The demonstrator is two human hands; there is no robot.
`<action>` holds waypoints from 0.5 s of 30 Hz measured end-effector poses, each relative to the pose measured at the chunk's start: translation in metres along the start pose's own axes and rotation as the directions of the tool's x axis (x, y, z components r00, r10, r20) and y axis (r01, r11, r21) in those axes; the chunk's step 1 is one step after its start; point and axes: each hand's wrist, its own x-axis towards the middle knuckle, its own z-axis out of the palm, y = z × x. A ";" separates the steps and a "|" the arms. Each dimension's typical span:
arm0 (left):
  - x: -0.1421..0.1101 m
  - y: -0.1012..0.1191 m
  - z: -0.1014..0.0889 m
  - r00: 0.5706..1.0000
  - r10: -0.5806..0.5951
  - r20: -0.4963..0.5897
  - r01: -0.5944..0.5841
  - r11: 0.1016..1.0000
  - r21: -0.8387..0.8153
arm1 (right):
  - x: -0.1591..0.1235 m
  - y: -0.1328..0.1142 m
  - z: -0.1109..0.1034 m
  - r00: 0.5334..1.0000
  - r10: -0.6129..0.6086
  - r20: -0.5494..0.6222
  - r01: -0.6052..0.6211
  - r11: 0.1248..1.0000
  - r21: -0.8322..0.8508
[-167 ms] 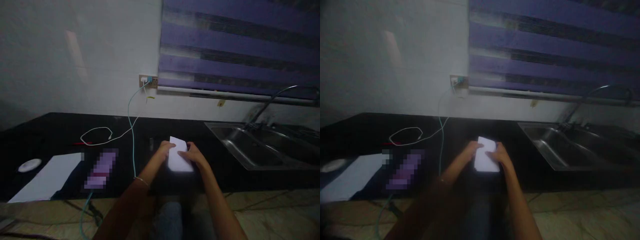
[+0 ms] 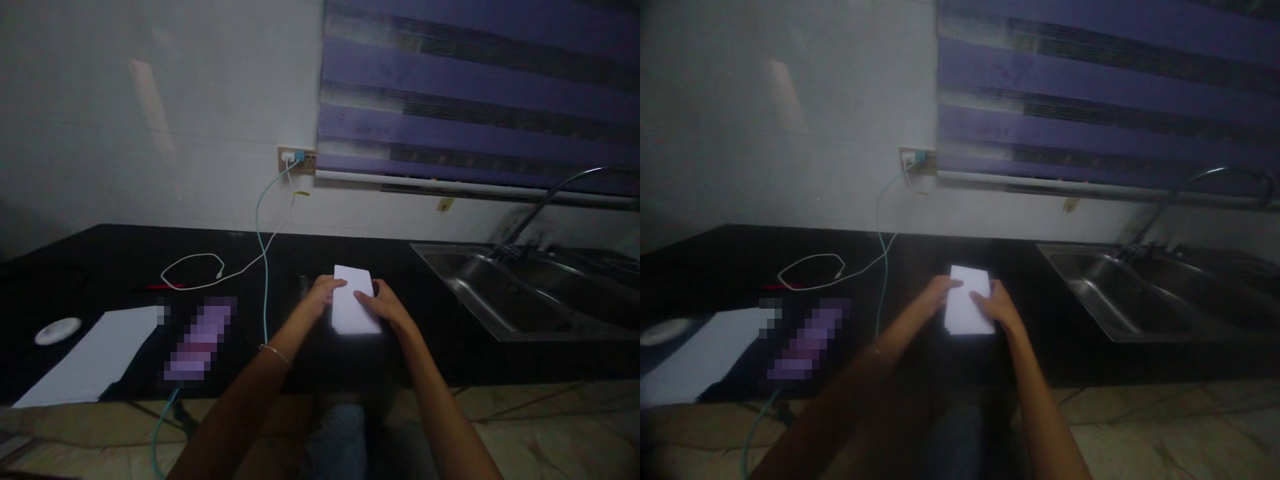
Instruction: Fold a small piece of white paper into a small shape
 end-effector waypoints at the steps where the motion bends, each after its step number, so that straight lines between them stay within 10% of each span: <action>1: 0.002 0.002 -0.004 1.000 0.006 0.020 -0.006 1.000 -0.010 | 0.002 -0.002 0.002 1.000 -0.014 0.020 0.013 0.999 0.039; 9: 0.003 0.007 -0.019 0.988 0.140 0.060 -0.121 0.959 -0.257 | 0.010 -0.010 0.017 0.982 -0.183 0.051 0.155 0.929 0.337; 15: 0.000 0.014 -0.021 0.993 0.020 0.114 0.027 0.917 -0.398 | 0.021 -0.012 0.031 0.968 -0.249 0.018 0.221 0.890 0.400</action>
